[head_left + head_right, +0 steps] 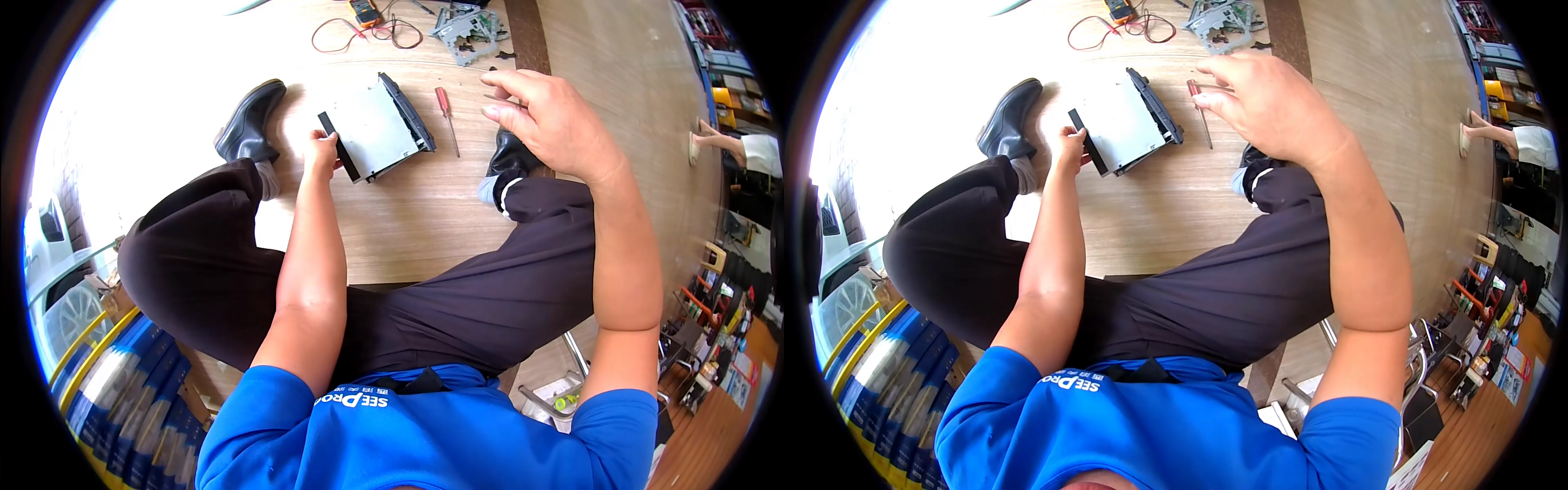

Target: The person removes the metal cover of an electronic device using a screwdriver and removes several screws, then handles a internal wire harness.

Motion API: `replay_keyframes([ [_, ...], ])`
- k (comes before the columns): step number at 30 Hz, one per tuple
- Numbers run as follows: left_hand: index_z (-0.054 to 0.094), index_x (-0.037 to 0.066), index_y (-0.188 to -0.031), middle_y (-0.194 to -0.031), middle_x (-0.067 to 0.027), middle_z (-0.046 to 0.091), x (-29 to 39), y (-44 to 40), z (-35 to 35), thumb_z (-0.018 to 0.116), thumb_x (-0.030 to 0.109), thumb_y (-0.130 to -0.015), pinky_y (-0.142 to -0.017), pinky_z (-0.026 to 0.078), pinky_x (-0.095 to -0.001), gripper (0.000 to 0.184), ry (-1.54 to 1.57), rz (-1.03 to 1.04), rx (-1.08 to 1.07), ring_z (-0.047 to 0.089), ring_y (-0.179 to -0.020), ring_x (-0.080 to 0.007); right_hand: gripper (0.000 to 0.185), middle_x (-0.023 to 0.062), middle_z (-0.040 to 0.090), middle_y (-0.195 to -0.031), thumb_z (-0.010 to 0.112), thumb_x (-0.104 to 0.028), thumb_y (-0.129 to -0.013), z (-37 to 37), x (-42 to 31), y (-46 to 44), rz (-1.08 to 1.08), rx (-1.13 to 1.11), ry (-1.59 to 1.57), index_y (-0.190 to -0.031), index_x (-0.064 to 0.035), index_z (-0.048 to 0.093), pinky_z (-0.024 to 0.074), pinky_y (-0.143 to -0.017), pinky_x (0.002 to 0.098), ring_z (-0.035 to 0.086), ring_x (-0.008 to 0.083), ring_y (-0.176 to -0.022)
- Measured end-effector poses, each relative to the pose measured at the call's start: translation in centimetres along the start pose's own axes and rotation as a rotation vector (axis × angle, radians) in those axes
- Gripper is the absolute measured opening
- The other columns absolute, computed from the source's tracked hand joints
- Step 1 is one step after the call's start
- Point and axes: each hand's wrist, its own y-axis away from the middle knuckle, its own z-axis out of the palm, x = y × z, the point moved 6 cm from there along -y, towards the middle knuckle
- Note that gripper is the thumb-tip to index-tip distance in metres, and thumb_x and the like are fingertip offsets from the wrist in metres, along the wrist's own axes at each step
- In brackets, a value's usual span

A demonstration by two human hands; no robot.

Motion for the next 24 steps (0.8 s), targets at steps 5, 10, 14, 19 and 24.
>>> replay_keyframes([
  [5, 0.05, 0.004, -0.102, -0.086, -0.0088, 0.064, 0.5, 1.4, 0.3, 0.062, 0.012, -0.092, -0.059, 0.056, -0.0399, 0.018, -0.018, -0.011, 0.029, 0.064, -0.075, -0.0218, 0.03, 0.0204, 0.063, -0.09, 0.063, -0.023, -0.088, -0.2, -0.1, 0.0, -0.01, -0.002, 0.027, -0.106, 0.0018, 0.061, 0.0481, -0.076, 0.0426, 0.06, 0.0376, -0.086],
  [10, 0.053, 0.005, -0.092, -0.076, -0.0045, 0.058, -0.8, -0.4, 0.2, 0.061, 0.013, -0.093, -0.055, 0.053, -0.0363, 0.012, 0.097, 0.005, 0.015, 0.059, -0.066, -0.0175, 0.027, 0.0204, 0.062, -0.087, 0.062, -0.022, -0.089, -0.1, -0.2, 0.0, 0.002, -0.024, 0.03, -0.106, -0.0008, 0.06, 0.0472, -0.074, 0.044, 0.059, 0.0383, -0.083],
  [14, 0.053, 0.009, -0.09, -0.072, -0.0011, 0.053, 0.0, 0.1, 0.2, 0.056, 0.017, -0.096, -0.052, 0.047, -0.0329, 0.011, 0.33, 0.01, -0.032, 0.052, -0.06, -0.0144, 0.025, 0.0203, 0.062, -0.086, 0.061, -0.021, -0.089, -0.3, 0.0, 0.1, 0.005, -0.001, 0.019, -0.104, -0.0015, 0.06, 0.0471, -0.074, 0.0443, 0.059, 0.0384, -0.083],
  [19, 0.055, 0.002, -0.103, -0.1, -0.0099, 0.063, 3.7, 1.2, -0.3, 0.045, 0.011, -0.1, -0.087, 0.05, -0.0367, 0.014, 0.628, 0.146, -0.127, 0.061, -0.095, -0.0224, 0.02, 0.0202, 0.063, -0.084, 0.059, -0.018, -0.089, -0.8, 0.3, -0.1, 0.015, -0.006, 0.008, -0.101, -0.0023, 0.061, 0.0472, -0.075, 0.0454, 0.06, 0.0386, -0.084],
  [24, 0.055, 0.0, -0.11, -0.109, -0.0124, 0.064, 8.7, 3.6, 1.3, 0.042, 0.013, -0.099, -0.093, 0.049, -0.0415, 0.021, 0.837, 0.264, -0.394, 0.062, -0.101, -0.0258, 0.022, 0.0211, 0.066, -0.093, 0.058, -0.016, -0.088, -1.3, 0.2, -0.5, 0.017, 0.093, -0.007, -0.106, -0.0031, 0.063, 0.0502, -0.077, 0.0445, 0.062, 0.0393, -0.088],
])
